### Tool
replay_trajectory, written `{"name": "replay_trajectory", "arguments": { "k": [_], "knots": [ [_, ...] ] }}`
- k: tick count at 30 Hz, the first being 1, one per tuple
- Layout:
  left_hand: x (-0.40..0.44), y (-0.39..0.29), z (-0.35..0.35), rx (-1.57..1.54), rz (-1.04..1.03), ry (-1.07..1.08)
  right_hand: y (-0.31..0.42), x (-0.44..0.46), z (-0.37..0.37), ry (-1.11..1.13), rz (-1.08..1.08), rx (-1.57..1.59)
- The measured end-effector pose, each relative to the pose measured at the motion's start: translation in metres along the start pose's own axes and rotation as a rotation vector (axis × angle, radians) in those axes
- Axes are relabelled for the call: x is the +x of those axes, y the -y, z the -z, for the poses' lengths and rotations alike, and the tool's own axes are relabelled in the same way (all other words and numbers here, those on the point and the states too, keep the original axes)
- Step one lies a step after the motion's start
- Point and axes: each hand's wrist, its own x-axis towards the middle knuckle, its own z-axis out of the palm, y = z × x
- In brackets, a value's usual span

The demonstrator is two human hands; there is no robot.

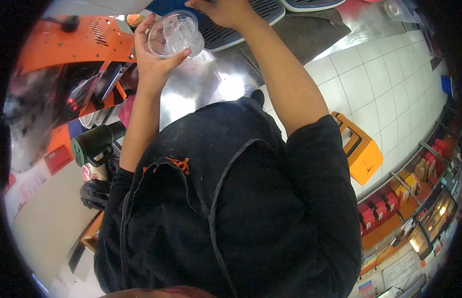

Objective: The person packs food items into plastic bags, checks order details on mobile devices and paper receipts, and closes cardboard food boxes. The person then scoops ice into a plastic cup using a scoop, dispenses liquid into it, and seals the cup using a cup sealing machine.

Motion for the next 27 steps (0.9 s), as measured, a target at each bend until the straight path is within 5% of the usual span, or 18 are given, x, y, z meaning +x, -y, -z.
{"name": "replay_trajectory", "arguments": {
  "k": [27],
  "knots": [
    [0.008,0.003,-0.011,0.101,-0.02,-0.102,-0.013,0.008,0.002,0.09,-0.037,0.088]
  ]
}}
